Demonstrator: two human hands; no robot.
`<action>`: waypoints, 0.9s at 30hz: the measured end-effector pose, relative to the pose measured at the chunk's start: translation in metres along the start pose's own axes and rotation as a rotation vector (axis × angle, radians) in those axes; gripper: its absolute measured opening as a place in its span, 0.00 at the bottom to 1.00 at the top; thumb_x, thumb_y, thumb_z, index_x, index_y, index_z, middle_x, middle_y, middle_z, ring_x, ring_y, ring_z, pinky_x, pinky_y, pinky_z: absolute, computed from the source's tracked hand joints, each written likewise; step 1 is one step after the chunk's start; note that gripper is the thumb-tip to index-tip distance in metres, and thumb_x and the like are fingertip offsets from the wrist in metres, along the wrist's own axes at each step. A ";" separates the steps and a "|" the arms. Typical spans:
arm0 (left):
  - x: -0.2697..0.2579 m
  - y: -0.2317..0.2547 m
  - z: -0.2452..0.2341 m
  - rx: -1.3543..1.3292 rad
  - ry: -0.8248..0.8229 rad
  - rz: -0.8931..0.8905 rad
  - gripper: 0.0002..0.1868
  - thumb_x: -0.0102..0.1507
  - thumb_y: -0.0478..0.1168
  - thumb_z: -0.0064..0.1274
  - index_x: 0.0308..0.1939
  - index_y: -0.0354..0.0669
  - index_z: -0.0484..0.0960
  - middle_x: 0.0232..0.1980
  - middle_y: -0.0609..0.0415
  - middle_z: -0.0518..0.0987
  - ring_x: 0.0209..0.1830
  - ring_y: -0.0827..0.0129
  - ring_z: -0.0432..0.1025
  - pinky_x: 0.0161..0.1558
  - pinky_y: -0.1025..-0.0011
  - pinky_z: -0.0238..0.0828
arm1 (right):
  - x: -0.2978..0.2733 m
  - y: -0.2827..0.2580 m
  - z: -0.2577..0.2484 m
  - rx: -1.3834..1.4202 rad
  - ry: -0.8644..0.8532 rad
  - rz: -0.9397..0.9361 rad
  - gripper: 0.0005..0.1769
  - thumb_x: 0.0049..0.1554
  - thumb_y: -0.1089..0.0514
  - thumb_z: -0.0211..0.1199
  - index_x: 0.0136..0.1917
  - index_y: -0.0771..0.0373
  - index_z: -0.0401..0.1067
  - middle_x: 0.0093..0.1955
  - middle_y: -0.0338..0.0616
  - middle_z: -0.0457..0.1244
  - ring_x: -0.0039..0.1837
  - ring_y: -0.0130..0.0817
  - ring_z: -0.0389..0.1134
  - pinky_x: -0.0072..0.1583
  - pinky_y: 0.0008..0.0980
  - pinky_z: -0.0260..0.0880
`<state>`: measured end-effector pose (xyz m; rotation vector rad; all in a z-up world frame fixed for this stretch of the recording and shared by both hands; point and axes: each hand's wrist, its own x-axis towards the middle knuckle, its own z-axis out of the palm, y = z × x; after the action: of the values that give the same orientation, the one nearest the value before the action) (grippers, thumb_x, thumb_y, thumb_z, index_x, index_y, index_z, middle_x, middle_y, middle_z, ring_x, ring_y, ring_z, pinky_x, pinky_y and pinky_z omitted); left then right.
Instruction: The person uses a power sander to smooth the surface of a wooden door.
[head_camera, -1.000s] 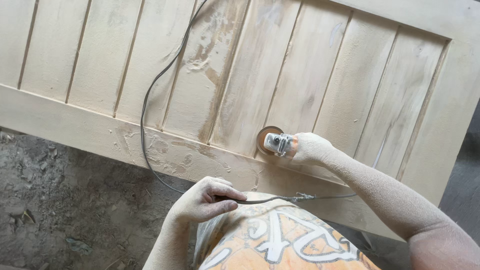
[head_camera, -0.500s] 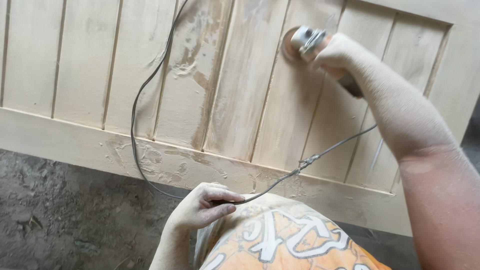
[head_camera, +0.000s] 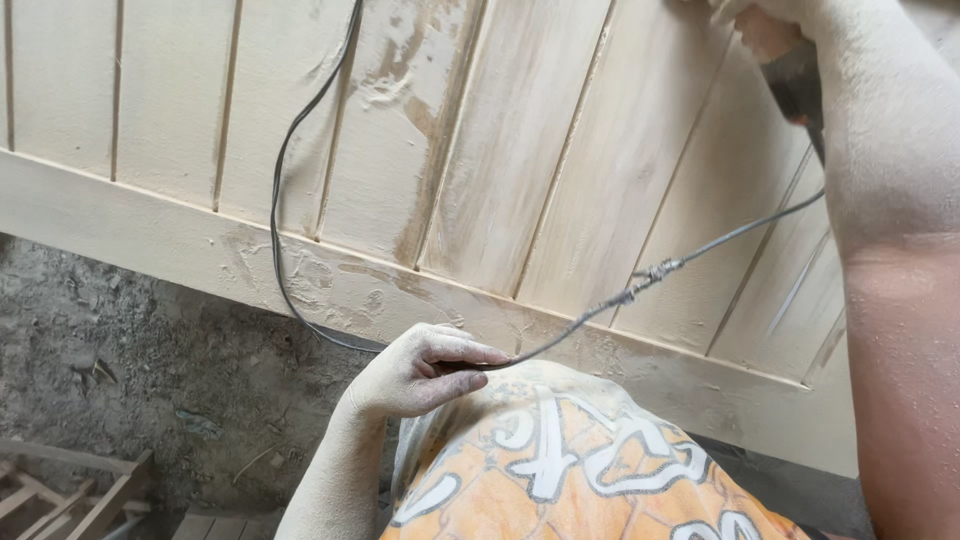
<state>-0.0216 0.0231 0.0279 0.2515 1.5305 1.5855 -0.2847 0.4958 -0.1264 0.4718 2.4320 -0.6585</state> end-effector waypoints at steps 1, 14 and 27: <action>-0.002 0.000 0.005 -0.029 0.001 -0.019 0.15 0.61 0.34 0.61 0.51 0.35 0.87 0.45 0.46 0.87 0.47 0.66 0.81 0.51 0.70 0.79 | 0.004 0.006 -0.009 -0.007 -0.011 0.005 0.27 0.45 0.46 0.80 0.54 0.61 0.78 0.50 0.51 0.70 0.49 0.42 0.72 0.51 0.37 0.72; -0.012 -0.006 0.023 0.187 -0.050 0.057 0.14 0.59 0.37 0.63 0.48 0.37 0.89 0.40 0.49 0.88 0.41 0.67 0.81 0.45 0.70 0.77 | -0.152 0.040 0.082 -0.307 -0.223 -0.164 0.23 0.52 0.40 0.69 0.53 0.58 0.77 0.46 0.55 0.71 0.48 0.51 0.73 0.52 0.43 0.76; 0.003 -0.002 0.001 0.185 -0.040 -0.001 0.15 0.60 0.38 0.61 0.49 0.36 0.88 0.41 0.49 0.88 0.42 0.68 0.80 0.46 0.71 0.77 | -0.070 0.017 0.052 -0.138 -0.173 -0.009 0.29 0.40 0.47 0.79 0.51 0.65 0.78 0.47 0.56 0.72 0.47 0.45 0.74 0.52 0.41 0.75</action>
<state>-0.0215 0.0252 0.0251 0.3831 1.6472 1.4310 -0.2006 0.4683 -0.1273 0.3342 2.2980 -0.5091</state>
